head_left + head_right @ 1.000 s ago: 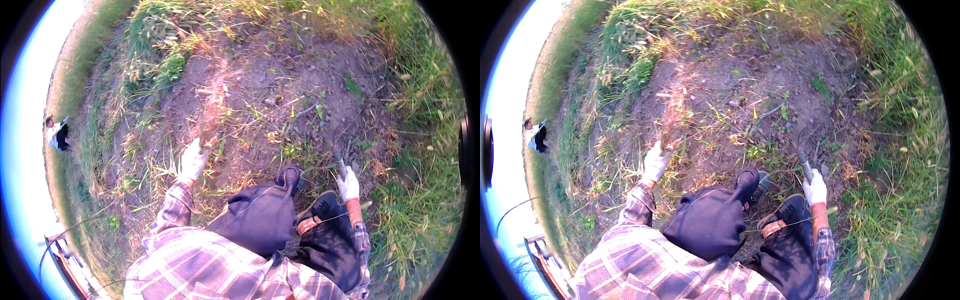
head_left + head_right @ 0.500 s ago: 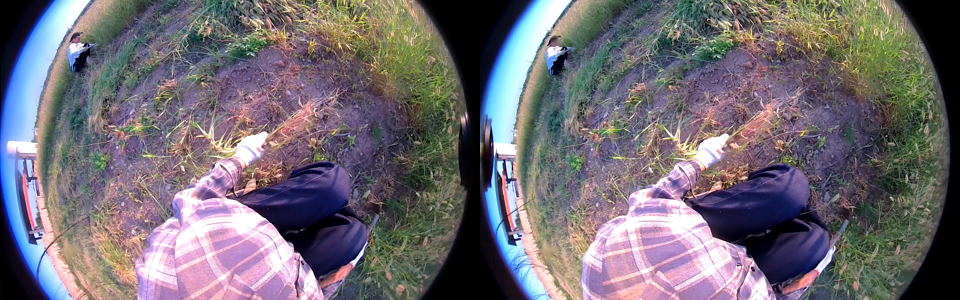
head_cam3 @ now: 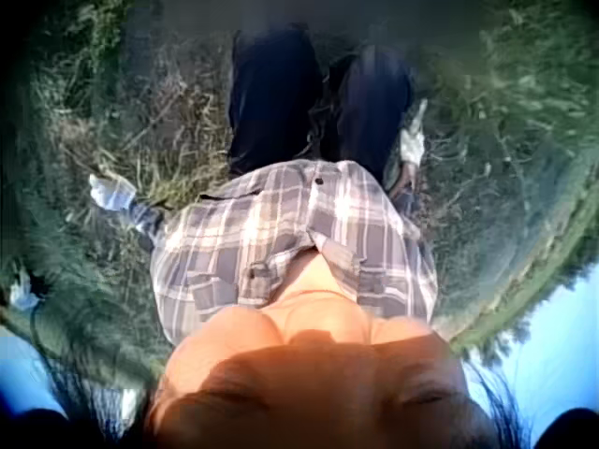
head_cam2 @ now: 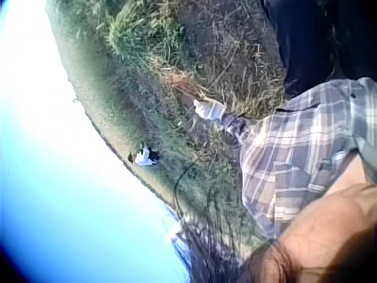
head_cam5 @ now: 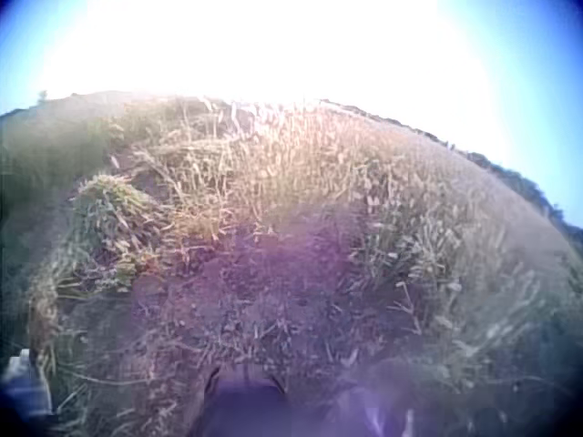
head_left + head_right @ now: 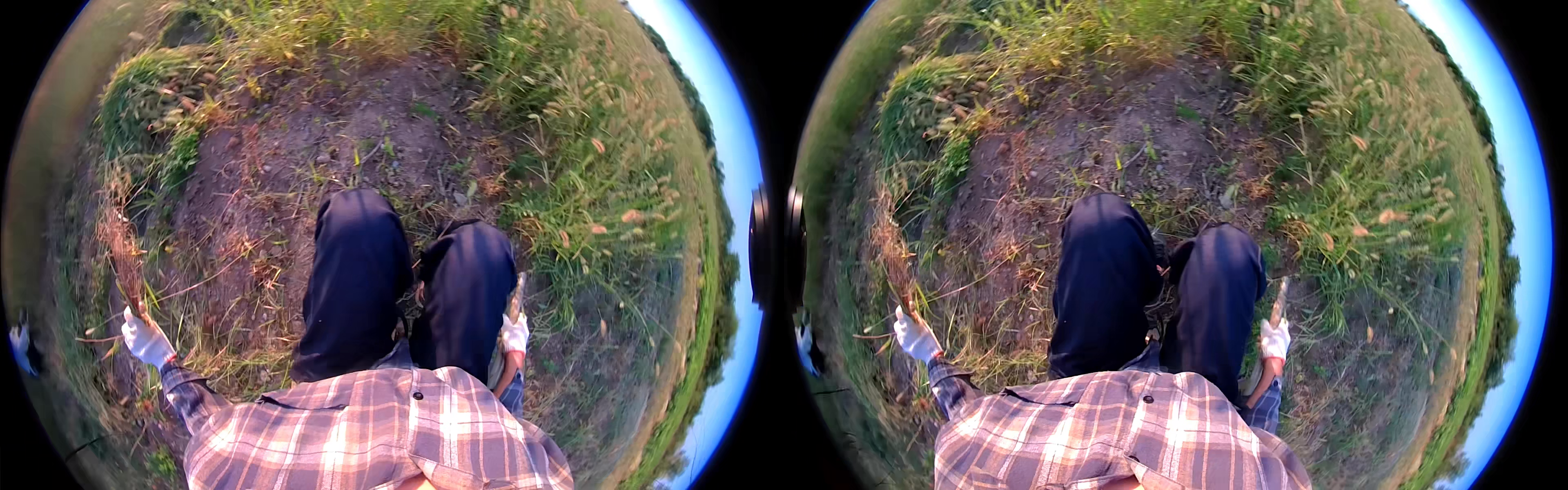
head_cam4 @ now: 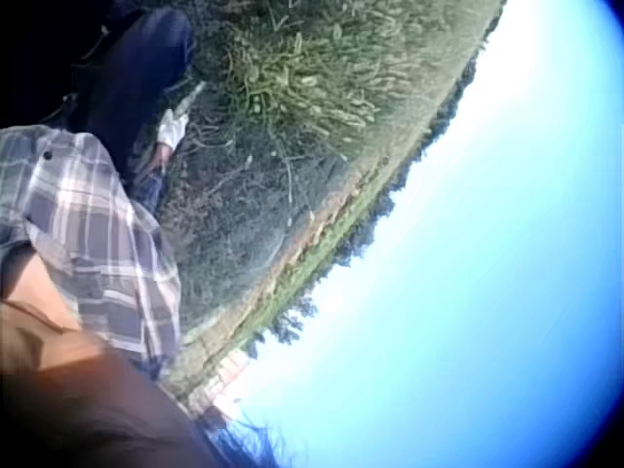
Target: The person harvests tall grass using a hand scythe, pulling bunches by hand and cutting them at the base.
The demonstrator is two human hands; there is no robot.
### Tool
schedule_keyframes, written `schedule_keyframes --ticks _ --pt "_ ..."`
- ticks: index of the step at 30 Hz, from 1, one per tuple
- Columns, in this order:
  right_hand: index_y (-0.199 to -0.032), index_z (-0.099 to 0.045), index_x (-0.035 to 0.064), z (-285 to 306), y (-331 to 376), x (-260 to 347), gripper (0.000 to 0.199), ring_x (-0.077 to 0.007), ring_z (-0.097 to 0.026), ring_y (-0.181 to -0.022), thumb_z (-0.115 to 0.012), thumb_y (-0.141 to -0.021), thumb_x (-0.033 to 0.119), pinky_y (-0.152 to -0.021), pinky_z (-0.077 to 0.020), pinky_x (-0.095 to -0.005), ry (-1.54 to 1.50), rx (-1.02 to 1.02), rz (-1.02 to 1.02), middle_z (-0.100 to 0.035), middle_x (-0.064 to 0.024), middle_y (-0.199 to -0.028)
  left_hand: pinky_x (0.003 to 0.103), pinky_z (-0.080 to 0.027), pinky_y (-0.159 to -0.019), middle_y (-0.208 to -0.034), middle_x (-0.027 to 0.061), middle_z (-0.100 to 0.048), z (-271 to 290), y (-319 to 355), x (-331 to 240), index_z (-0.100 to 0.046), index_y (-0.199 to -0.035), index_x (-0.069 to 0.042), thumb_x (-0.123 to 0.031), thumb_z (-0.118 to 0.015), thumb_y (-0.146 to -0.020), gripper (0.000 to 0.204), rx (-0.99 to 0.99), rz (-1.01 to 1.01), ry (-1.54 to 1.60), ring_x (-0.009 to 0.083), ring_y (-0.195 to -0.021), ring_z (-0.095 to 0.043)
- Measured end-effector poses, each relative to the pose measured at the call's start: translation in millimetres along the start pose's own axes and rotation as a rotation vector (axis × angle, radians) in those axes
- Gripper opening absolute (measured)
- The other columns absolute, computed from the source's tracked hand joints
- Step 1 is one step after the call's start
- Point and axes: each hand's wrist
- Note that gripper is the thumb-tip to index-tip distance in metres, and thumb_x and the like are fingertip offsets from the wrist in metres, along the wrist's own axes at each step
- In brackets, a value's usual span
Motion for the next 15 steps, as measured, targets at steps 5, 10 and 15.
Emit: schedule_keyframes --ticks 5,10,15 --pt "-0.123 -0.051 0.0016 -6.6 5.8 -170.6 0.052 -0.0443 -0.067 -0.084 -0.064 -0.085 0.035 -0.075 -0.053 -0.0472 0.137 -0.264 0.227 -0.067 -0.0262 -0.097 0.043 -0.05 -0.088 -0.124 0.0188 -0.061 61.5 -66.8 -174.4 -0.063 -0.108 -0.007 -0.031 -0.065 -0.091 0.029 -0.228 -0.302 0.449 0.0347 -0.109 -0.061" --pt "-0.105 -0.052 0.0035 -32.4 113.4 -220.2 0.039 -0.0492 -0.062 -0.087 -0.062 -0.089 0.037 -0.073 -0.0484 -0.0549 -0.059 -0.386 -0.196 -0.065 -0.0303 -0.092 0.041 -0.052 -0.079 -0.115 0.0147 -0.065 112.6 -136.2 -301.4 -0.054 -0.121 -0.002 -0.027 -0.061 -0.095 0.036 -0.079 -0.432 0.945 0.03 -0.097 -0.065" --pt "-0.101 -0.055 0.0019 -38.6 156.1 -250.6 0.04 -0.0483 -0.062 -0.087 -0.062 -0.089 0.04 -0.073 -0.0474 -0.0522 -0.292 -0.609 -0.305 -0.065 -0.029 -0.09 0.038 -0.045 -0.058 -0.079 0.0086 -0.06 256.6 -138.7 -373.7 -0.055 -0.11 -0.005 -0.031 -0.058 -0.097 0.029 0.043 -0.6 1.163 0.0227 -0.065 -0.057"
Point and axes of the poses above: each hand's wrist, its own y-axis away from the middle knuckle, its own z-axis out of the back of the hand, x = y × z
